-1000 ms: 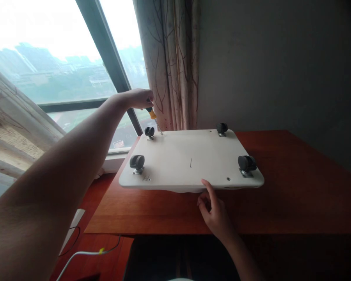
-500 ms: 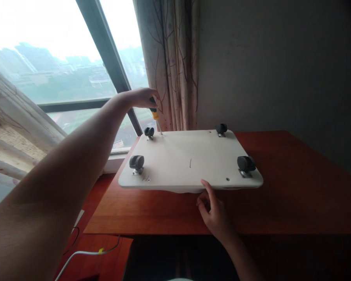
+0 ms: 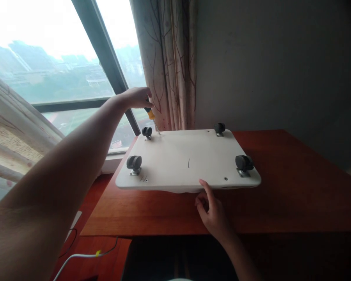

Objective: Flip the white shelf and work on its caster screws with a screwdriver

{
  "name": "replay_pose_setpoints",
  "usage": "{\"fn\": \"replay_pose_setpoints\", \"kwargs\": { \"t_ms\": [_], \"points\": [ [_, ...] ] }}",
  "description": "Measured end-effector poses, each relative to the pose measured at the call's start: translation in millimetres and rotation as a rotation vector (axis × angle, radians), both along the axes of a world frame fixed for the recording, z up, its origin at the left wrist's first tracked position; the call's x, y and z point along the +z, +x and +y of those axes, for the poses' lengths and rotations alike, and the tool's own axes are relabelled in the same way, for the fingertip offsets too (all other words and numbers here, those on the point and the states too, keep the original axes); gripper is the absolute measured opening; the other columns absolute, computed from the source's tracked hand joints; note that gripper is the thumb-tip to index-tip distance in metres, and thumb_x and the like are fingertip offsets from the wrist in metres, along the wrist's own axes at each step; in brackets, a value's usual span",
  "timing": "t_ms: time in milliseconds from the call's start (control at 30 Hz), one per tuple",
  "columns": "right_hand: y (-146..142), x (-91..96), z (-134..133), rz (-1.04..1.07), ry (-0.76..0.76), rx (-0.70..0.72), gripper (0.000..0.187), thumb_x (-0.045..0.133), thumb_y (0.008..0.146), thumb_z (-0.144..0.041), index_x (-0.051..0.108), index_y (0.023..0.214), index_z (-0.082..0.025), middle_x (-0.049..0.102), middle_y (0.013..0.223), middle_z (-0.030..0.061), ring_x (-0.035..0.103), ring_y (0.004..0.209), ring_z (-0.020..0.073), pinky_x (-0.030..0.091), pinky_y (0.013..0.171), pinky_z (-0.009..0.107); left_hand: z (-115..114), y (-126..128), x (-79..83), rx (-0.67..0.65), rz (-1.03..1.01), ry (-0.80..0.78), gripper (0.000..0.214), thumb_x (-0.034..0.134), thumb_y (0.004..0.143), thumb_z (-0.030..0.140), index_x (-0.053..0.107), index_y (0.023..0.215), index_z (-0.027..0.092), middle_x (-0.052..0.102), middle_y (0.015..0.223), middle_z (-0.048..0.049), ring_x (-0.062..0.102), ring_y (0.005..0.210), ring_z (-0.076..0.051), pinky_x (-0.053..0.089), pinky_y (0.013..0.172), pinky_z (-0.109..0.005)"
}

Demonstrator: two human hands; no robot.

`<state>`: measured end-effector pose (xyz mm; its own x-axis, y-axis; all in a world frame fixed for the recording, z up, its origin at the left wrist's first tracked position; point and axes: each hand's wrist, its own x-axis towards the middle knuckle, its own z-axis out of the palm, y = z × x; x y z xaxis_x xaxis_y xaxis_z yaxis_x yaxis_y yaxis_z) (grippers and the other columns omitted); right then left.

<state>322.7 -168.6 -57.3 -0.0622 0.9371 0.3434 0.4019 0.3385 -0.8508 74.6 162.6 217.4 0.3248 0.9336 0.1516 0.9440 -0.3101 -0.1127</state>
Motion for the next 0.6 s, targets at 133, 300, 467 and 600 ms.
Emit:
{"fn": "replay_pose_setpoints", "kwargs": {
  "t_ms": [133, 300, 467, 600],
  "points": [
    [-0.3, 0.5, 0.1, 0.002, 0.006, -0.003, 0.061, 0.045, 0.099, -0.020, 0.026, 0.157, -0.023, 0.062, 0.081, 0.0000, 0.065, 0.072, 0.0150, 0.056, 0.073, 0.028, -7.7, -0.5, 0.6, -0.145, -0.135, -0.095, 0.081, 0.070, 0.070, 0.051, 0.050, 0.145, 0.029, 0.068, 0.121, -0.0037, 0.064, 0.106, -0.025, 0.046, 0.085, -0.029],
    [-0.2, -0.1, -0.5, 0.004, 0.006, -0.003, 0.060, 0.045, 0.099, -0.020, 0.026, 0.157, -0.023, 0.062, 0.081, 0.0002, 0.065, 0.072, 0.0153, 0.056, 0.074, 0.028, 5.8, -1.1, -3.8, 0.039, 0.050, 0.038, 0.059, 0.062, 0.074, 0.067, 0.073, 0.115, 0.026, 0.072, 0.091, -0.0073, 0.066, 0.096, -0.032, 0.045, 0.077, -0.034],
    [0.5, -5.1, 1.5, 0.014, 0.005, 0.004, 0.062, 0.046, 0.099, -0.020, 0.026, 0.157, -0.024, 0.062, 0.081, -0.0001, 0.064, 0.072, 0.0152, 0.056, 0.073, 0.027, 9.0, -1.0, -1.1, -0.004, 0.059, -0.016, 0.045, 0.060, 0.084, 0.057, 0.073, 0.111, 0.023, 0.070, 0.080, -0.0028, 0.064, 0.086, -0.022, 0.044, 0.076, -0.030],
    [0.3, -4.5, 1.7, 0.009, -0.003, -0.001, 0.061, 0.046, 0.098, -0.019, 0.027, 0.156, -0.025, 0.062, 0.081, -0.0004, 0.064, 0.073, 0.0147, 0.056, 0.076, 0.028, -0.1, -0.8, 2.4, -0.129, -0.094, -0.154, 0.061, 0.067, 0.083, 0.039, 0.053, 0.140, 0.022, 0.070, 0.114, -0.0043, 0.063, 0.084, -0.014, 0.046, 0.074, -0.026]
  ]
}}
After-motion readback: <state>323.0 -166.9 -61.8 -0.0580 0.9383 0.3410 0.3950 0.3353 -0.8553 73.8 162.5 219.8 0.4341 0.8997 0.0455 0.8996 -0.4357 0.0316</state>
